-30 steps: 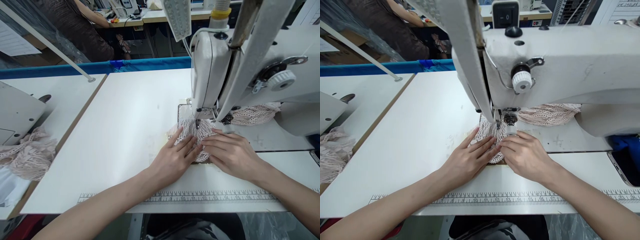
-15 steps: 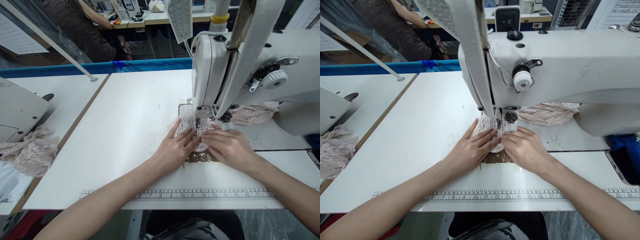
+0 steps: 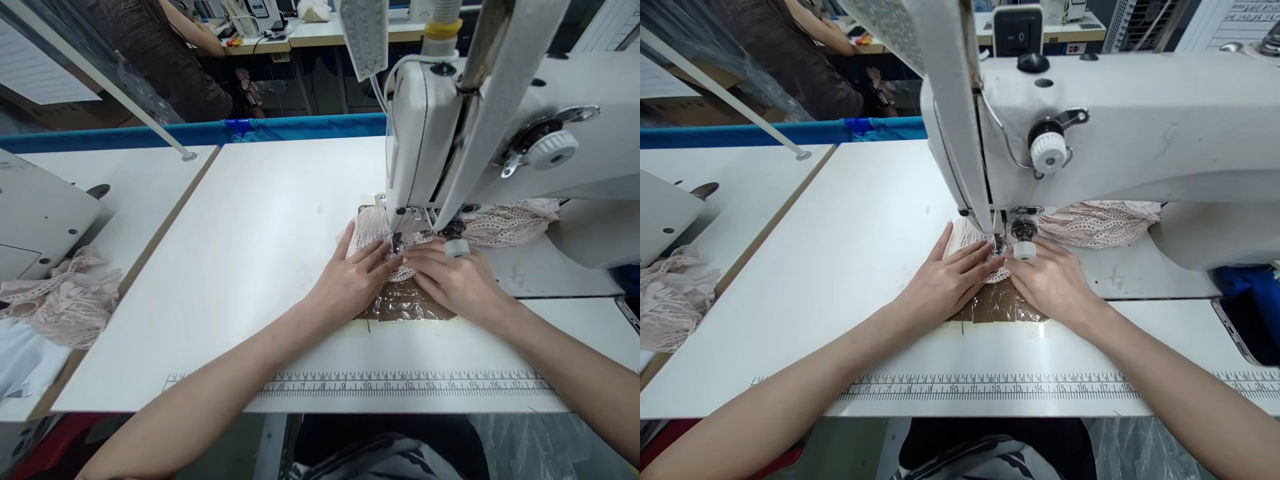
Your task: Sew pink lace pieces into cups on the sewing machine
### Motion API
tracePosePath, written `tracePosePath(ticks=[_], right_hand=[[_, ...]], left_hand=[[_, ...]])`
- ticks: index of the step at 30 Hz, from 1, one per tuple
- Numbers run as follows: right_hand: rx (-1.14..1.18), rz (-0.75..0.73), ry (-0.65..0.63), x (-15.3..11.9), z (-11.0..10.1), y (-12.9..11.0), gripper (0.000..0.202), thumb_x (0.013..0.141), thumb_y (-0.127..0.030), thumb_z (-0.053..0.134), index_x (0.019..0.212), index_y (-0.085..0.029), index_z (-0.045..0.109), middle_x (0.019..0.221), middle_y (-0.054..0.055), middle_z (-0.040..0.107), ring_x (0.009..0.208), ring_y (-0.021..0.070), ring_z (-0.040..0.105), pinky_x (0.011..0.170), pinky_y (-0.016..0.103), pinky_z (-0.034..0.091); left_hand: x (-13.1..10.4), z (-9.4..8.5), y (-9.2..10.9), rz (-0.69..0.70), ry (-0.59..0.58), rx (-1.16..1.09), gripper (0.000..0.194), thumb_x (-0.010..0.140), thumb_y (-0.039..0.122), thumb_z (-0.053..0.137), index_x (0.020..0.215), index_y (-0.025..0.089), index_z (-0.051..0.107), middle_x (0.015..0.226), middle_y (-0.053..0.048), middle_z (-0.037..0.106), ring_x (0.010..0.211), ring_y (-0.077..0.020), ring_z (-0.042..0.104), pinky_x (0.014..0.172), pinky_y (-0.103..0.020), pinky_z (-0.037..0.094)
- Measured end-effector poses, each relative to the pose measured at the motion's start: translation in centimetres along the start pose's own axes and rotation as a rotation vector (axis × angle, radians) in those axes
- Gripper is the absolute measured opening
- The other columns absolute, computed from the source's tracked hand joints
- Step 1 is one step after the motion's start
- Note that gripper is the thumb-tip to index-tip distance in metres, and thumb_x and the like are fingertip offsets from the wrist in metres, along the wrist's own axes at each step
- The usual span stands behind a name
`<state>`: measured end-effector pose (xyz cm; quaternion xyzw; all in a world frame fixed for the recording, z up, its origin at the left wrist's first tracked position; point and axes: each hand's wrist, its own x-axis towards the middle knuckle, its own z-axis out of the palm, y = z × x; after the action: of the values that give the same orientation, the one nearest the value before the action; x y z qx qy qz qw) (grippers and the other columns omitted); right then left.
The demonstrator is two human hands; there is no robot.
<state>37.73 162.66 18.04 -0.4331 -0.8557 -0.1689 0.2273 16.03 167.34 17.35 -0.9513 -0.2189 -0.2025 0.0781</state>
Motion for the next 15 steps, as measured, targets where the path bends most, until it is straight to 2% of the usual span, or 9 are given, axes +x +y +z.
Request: tracePosePath(ticks=[4,7,15], right_hand=[[-0.005,-0.094,0.03,-0.3,-0.3,-0.5,0.016,0.089,-0.015,0.056,0.096,-0.015,0.071,0.104,0.003,0.073,0.088,0.0176,0.07,0.081,0.034,0.055],[0.004,-0.117,0.055,-0.5,-0.5,-1.0,0.014,0.089,-0.015,0.058,0.096,-0.016,0.07,0.102,0.001,0.074,0.093,0.0162,0.069,0.08,0.032,0.054],[0.008,-0.11,0.053,-0.4,-0.6,-1.0,0.013,0.089,-0.015,0.057,0.093,-0.016,0.07,0.101,0.001,0.074,0.088,0.0148,0.069,0.075,0.031,0.054]], left_hand=[[-0.8,-0.4,1.1,0.051,0.048,0.06,0.033,0.095,0.015,0.046,0.126,0.017,0.057,0.127,-0.01,0.061,0.122,-0.0223,0.056,0.116,-0.059,0.023],[-1.4,-0.6,1.9,0.087,0.079,0.085,0.031,0.093,0.013,0.047,0.121,0.012,0.06,0.123,-0.01,0.064,0.118,-0.0217,0.059,0.116,-0.055,0.03],[-1.4,-0.4,1.8,0.075,0.103,0.051,0.031,0.092,0.011,0.048,0.119,0.009,0.061,0.119,-0.01,0.067,0.116,-0.0222,0.061,0.118,-0.056,0.025]])
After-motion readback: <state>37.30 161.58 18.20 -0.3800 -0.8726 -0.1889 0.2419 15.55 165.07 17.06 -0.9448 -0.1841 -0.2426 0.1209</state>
